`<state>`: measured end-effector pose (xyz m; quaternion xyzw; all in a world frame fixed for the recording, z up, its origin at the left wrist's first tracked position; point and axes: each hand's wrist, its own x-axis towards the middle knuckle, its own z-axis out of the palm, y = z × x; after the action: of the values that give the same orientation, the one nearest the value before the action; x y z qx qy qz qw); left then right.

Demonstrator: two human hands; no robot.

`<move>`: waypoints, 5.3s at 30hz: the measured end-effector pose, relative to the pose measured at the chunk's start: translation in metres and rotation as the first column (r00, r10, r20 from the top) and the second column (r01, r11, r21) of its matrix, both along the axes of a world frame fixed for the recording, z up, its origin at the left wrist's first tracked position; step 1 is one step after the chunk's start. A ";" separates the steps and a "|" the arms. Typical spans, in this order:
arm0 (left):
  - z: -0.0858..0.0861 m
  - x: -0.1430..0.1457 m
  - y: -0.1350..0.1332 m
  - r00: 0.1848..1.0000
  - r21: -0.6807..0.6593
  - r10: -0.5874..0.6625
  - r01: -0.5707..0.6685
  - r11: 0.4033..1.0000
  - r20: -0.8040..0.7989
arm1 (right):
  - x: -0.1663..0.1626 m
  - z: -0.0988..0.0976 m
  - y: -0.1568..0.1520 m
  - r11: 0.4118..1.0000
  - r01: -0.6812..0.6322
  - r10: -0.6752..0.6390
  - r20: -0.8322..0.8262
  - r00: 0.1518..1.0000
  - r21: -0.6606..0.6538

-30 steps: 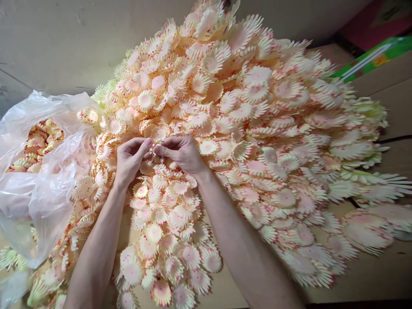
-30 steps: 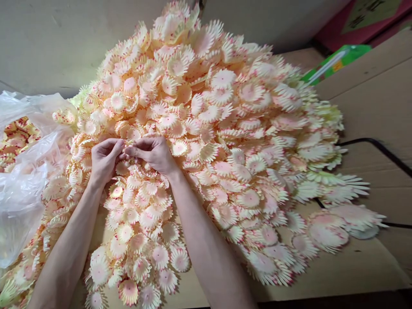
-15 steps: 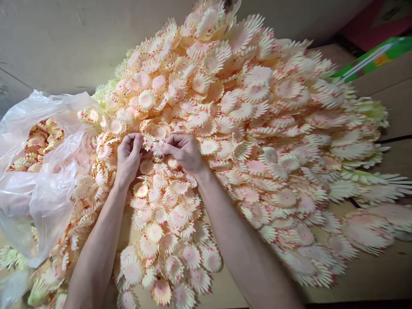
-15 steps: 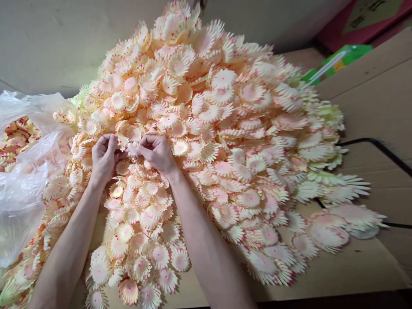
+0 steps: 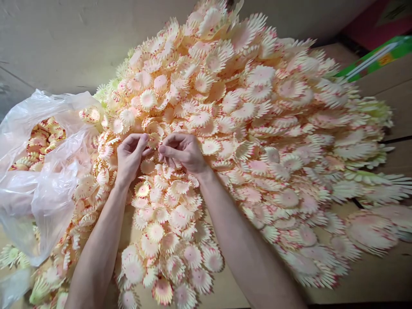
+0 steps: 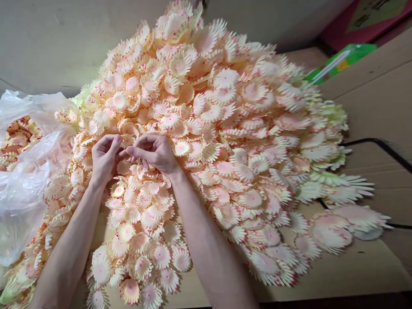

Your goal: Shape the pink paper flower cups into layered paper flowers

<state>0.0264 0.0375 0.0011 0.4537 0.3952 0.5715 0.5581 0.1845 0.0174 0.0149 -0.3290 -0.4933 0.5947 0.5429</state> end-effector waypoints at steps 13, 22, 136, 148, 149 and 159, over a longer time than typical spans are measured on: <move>0.000 -0.002 -0.002 0.994 0.106 -0.095 0.101 0.989 -0.061 | -0.003 0.000 0.000 0.996 0.076 -0.073 0.080 0.994 -0.038; -0.001 -0.003 -0.001 0.993 0.117 -0.080 0.090 0.989 -0.088 | -0.002 -0.002 0.001 0.997 0.077 -0.075 0.041 0.996 -0.030; -0.002 0.001 0.001 0.994 0.038 -0.034 0.038 0.999 -0.100 | -0.005 -0.007 0.004 0.992 0.125 -0.123 0.087 0.989 -0.013; -0.005 -0.002 0.004 0.994 0.111 -0.004 0.016 0.994 -0.108 | 0.003 -0.002 0.001 0.998 -0.019 0.021 -0.032 0.999 0.063; -0.004 -0.002 0.003 0.993 0.124 -0.020 0.035 0.992 -0.117 | 0.002 -0.001 0.001 0.999 0.009 -0.009 -0.006 1.000 0.047; 0.000 -0.003 -0.001 0.976 0.198 -0.072 0.114 0.974 -0.204 | -0.005 -0.003 0.002 0.987 0.163 -0.162 0.114 0.980 0.004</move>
<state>0.0233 0.0369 0.0006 0.5818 0.3643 0.5354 0.4921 0.1794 0.0195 0.0118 -0.4032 -0.4932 0.5300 0.5597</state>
